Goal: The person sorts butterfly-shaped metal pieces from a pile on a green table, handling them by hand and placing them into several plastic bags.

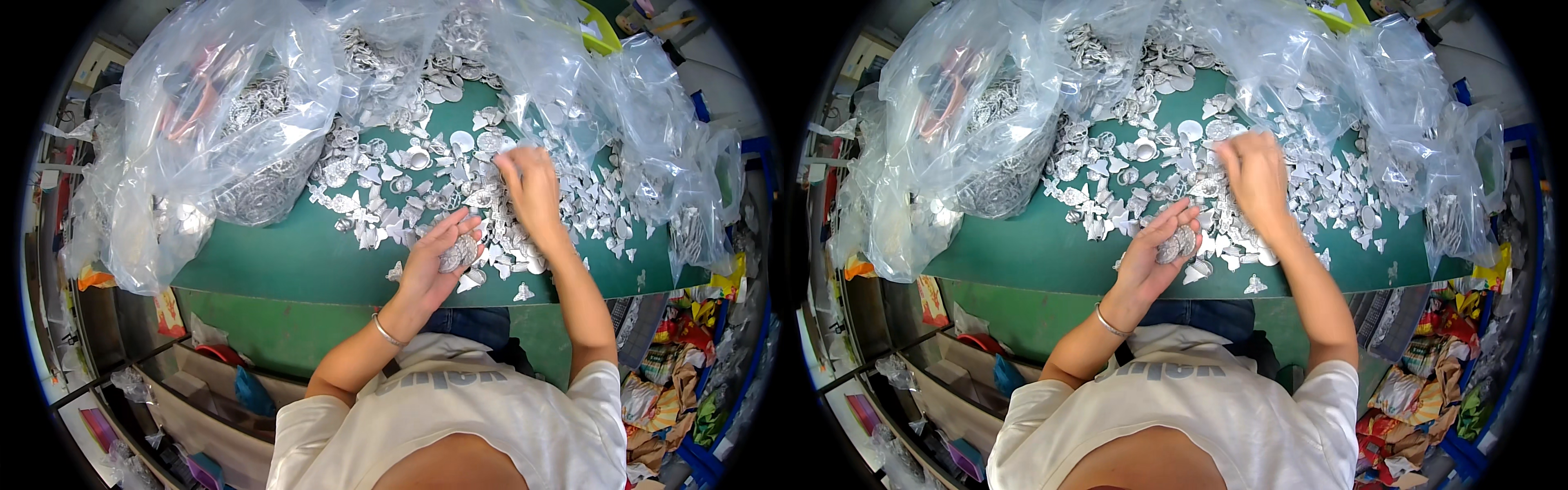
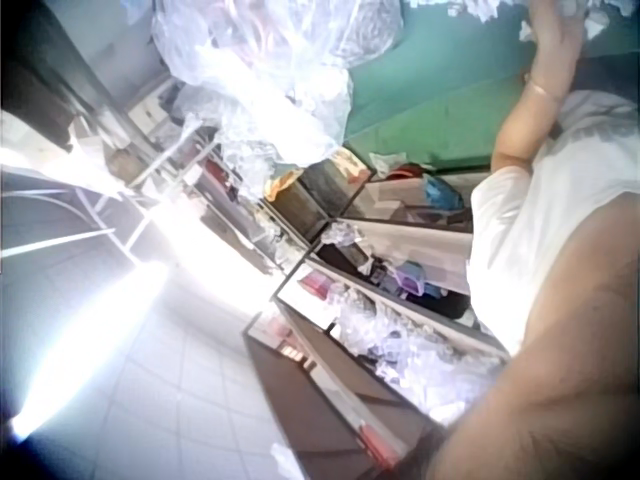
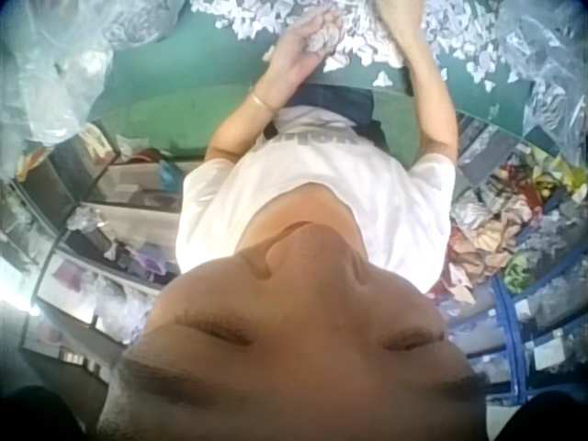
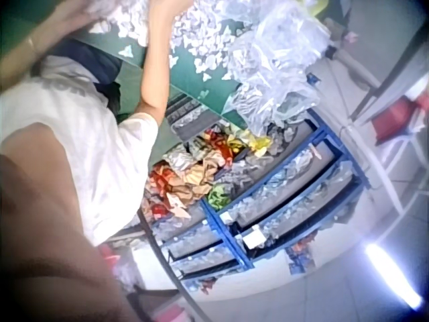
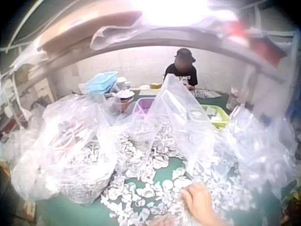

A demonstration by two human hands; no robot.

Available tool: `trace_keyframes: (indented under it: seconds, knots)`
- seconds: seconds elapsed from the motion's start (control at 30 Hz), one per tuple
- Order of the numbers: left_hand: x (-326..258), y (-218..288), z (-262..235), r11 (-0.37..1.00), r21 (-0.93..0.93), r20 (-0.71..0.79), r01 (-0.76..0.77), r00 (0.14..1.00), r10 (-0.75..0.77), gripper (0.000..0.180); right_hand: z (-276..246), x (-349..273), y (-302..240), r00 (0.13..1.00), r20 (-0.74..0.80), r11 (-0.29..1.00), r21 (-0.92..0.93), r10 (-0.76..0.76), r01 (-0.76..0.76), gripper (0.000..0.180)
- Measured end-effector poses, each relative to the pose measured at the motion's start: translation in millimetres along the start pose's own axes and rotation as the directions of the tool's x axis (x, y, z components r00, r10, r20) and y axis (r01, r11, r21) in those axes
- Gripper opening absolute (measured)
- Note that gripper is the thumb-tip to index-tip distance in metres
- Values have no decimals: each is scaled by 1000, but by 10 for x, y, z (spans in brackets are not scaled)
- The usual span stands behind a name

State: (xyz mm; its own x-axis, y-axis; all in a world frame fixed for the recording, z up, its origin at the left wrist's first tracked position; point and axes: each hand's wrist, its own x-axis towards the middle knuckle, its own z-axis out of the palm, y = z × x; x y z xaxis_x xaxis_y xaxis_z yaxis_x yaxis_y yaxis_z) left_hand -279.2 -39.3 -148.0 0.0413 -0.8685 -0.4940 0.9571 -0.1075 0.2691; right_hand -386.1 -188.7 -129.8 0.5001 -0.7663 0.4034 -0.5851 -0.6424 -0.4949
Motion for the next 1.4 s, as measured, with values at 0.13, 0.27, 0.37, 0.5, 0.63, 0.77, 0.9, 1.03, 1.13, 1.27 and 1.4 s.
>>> trace_keyframes:
  seconds: [0.13, 0.27, 0.37, 0.5, 0.63, 0.77, 0.9, 1.03, 1.13, 1.27, 1.4]
  knots:
    - [68, -53, -23, 1000, -8, -28, 25, 999, -25, 43, 405, 272, 323, 998, -56, 878, -478, -43, 11, 28]
    - [46, -33, 13, 999, 14, -8, 32, 999, -31, 45, 314, 270, 452, 947, 116, 950, 55, 299, -307, 29]
    - [61, -28, -2, 999, 32, 0, -1, 1000, 1, 44, 159, 210, 331, 885, 127, 869, 173, 448, -464, 27]
    - [103, -48, -20, 979, -166, 72, 122, 991, -111, 36, 372, 232, 328, 998, 21, 976, -210, -55, 58, 25]
    - [29, -56, 19, 937, -303, 84, 176, 984, -158, 31, 316, 329, 405, 986, 93, 984, -102, -140, 149, 25]
    - [60, -86, -58, 993, -103, 79, 59, 996, -51, 33, 84, 166, 273, 949, 290, 817, 511, 127, -265, 14]
    - [14, -40, 179, 989, -112, 58, 97, 994, -91, 35, -274, -198, -119, 798, 595, 684, 543, 96, -487, 14]
    - [106, -107, -65, 991, 50, 106, 123, 986, -128, 34, -326, -251, 94, 976, 216, 983, 174, 26, -65, 21]
    - [64, -30, 20, 987, 75, -8, 145, 989, -145, 34, -221, -319, 259, 991, 131, 998, -59, 0, 8, 26]
    - [58, 18, 62, 985, -81, 8, 150, 989, -150, 42, -232, -441, 176, 993, 117, 1000, -20, -15, 18, 30]
    - [9, -28, 57, 942, -234, 100, 240, 970, -222, 44, -282, -514, 289, 983, 109, 983, 98, 145, -156, 23]
